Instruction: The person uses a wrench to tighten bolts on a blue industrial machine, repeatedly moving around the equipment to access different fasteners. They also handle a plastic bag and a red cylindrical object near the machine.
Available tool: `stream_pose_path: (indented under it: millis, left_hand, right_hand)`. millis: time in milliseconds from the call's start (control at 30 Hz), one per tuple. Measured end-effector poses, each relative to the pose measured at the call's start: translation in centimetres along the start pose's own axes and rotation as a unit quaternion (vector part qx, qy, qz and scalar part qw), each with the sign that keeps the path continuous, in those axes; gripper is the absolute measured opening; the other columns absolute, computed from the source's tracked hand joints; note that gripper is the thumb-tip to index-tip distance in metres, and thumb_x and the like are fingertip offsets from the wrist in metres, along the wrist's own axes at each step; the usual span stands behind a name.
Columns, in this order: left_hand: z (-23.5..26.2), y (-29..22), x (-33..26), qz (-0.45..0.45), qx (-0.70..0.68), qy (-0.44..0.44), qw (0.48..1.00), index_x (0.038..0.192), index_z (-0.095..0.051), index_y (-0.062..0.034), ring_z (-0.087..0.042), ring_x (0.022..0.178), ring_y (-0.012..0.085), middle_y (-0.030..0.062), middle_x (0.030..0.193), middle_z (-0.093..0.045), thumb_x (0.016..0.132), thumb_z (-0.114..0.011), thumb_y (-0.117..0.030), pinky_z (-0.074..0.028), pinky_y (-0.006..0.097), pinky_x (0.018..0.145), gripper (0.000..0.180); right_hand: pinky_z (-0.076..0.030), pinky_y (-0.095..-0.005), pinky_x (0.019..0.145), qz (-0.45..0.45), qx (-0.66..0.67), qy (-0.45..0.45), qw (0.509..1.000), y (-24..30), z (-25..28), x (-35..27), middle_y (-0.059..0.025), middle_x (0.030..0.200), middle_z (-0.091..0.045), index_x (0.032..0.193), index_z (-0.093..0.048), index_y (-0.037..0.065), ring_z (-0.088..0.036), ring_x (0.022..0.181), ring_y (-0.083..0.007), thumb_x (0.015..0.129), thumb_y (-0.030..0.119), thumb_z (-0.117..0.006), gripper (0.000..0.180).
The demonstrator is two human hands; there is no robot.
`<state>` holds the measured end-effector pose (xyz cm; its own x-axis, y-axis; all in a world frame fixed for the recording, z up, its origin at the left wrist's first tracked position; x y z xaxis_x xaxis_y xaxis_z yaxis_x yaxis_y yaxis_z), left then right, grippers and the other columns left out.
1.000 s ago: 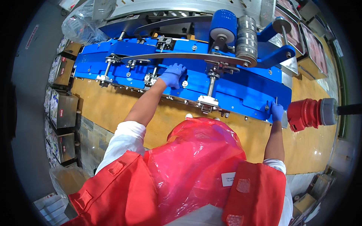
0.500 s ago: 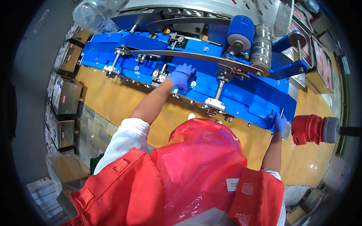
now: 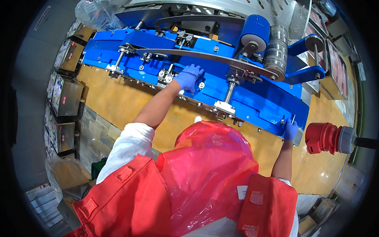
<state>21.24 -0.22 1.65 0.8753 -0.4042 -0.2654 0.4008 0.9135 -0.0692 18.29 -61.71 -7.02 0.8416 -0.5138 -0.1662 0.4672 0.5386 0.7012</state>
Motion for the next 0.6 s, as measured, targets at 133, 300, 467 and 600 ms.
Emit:
stream_pose_path:
  millis: [133,300,467,600]
  left_hand:
    - [0.1,0.0,-0.1,0.000,-0.014,-0.005,1.000,0.130,-0.052,-0.0027,-0.054,0.109,0.0332,0.0156,0.119,-0.055,0.044,-0.087,-0.030,-0.047,0.042,0.092,0.097]
    - [0.7,-0.1,-0.1,-0.024,-0.048,-0.033,0.998,0.126,-0.053,-0.0027,-0.055,0.109,0.0379,0.0177,0.116,-0.057,0.044,-0.086,-0.028,-0.047,0.044,0.095,0.092]
    - [0.5,-0.1,-0.1,-0.004,-0.068,-0.031,0.997,0.133,-0.050,-0.0026,-0.054,0.113,0.0382,0.0187,0.122,-0.056,0.040,-0.088,-0.026,-0.046,0.043,0.100,0.103]
    - [0.1,0.0,0.1,0.006,-0.018,-0.006,1.000,0.137,-0.047,-0.0001,-0.053,0.115,0.0382,0.0206,0.123,-0.054,0.048,-0.082,-0.029,-0.045,0.041,0.101,0.100]
  right_hand:
    - [-0.045,-0.0321,0.061,0.013,-0.056,-0.018,0.998,0.3,0.1,-0.4,-0.0057,0.073,-0.063,0.088,-0.064,0.001,-0.057,0.067,-0.0129,0.088,0.029,-0.068,0.028]
    - [-0.048,-0.0344,0.064,0.010,0.022,-0.006,1.000,-1.4,-0.4,0.0,-0.0099,0.075,-0.066,0.089,-0.064,0.000,-0.062,0.069,-0.0171,0.086,0.032,-0.067,0.032]
    - [-0.046,-0.0306,0.059,0.026,0.056,-0.054,0.997,-0.3,-0.2,-1.0,-0.0019,0.073,-0.064,0.089,-0.069,0.002,-0.057,0.065,-0.0106,0.085,0.029,-0.070,0.028]
    - [-0.046,-0.0247,0.061,-0.038,0.202,0.012,0.979,1.3,-0.2,-2.8,-0.0010,0.077,-0.065,0.095,-0.070,0.003,-0.057,0.068,-0.0081,0.085,0.019,-0.073,0.019]
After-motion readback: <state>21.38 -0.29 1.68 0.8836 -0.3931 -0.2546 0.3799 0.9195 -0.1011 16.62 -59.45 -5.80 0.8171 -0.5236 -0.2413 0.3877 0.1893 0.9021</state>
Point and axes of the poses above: each hand's wrist, its own x-axis towards the middle knuckle, its own z-axis out of the back of the hand, y = z × x, the point moved 3 cm from there along x, towards the middle knuckle
